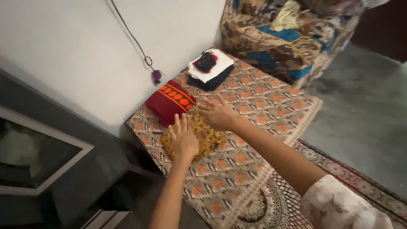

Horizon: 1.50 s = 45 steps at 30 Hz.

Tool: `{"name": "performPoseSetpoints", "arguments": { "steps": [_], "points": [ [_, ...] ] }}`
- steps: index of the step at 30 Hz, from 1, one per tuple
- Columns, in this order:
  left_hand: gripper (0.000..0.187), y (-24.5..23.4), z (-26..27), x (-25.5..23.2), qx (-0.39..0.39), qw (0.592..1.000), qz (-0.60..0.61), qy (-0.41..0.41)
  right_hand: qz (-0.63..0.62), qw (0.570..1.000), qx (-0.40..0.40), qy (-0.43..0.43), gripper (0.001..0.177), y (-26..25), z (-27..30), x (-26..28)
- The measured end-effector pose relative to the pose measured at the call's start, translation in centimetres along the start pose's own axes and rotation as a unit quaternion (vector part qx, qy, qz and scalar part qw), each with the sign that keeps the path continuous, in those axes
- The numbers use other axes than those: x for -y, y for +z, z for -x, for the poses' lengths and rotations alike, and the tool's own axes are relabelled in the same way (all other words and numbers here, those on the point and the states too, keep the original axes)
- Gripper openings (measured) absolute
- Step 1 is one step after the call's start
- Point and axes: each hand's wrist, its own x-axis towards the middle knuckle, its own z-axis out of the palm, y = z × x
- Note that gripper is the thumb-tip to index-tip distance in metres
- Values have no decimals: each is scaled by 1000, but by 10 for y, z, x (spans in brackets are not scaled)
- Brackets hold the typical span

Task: The person picks up folded linens from a table and places them on a window sill, then picks up a stuffed toy from a bed and moves it to the table, and finally adjusts a pillow and pulls up the duvet to straighten the bed.

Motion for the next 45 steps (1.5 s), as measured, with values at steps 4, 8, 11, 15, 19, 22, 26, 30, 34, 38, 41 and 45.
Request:
{"name": "performPoseSetpoints", "arguments": {
  "steps": [4,8,11,15,19,22,26,30,34,38,41,45],
  "points": [
    [85,26,-19,24,94,995,28,-32,-32,998,55,6,58,33,-45,-13],
    [89,73,-36,38,119,991,36,-56,-17,996,85,1,58,94,-78,-37],
    [89,117,-52,43,173,981,45,-71,-42,991,124,0,61,150,-109,-52],
    [92,172,-64,48,236,966,24,-106,-77,984,158,-7,65,231,-134,-64],
    [89,218,-71,56,325,915,73,-225,-131,966,206,81,84,296,-153,-69],
    [97,264,-66,68,313,871,103,-363,-212,956,127,155,100,335,-159,-76],
    [130,324,-38,83,251,743,222,-579,-345,885,71,305,115,379,-154,-73],
    [142,352,-12,97,250,706,248,-615,-522,801,-48,288,106,403,-146,-57],
    [143,357,-6,108,222,683,242,-652,-446,751,200,444,105,421,-147,-80],
    [127,357,1,111,93,698,352,-616,-444,752,226,432,89,458,-145,-90],
    [113,350,6,127,64,668,442,-595,-487,754,176,403,80,463,-133,-84],
    [89,344,3,133,53,699,483,-524,-625,657,147,396,64,453,-138,-90]
  ]
}}
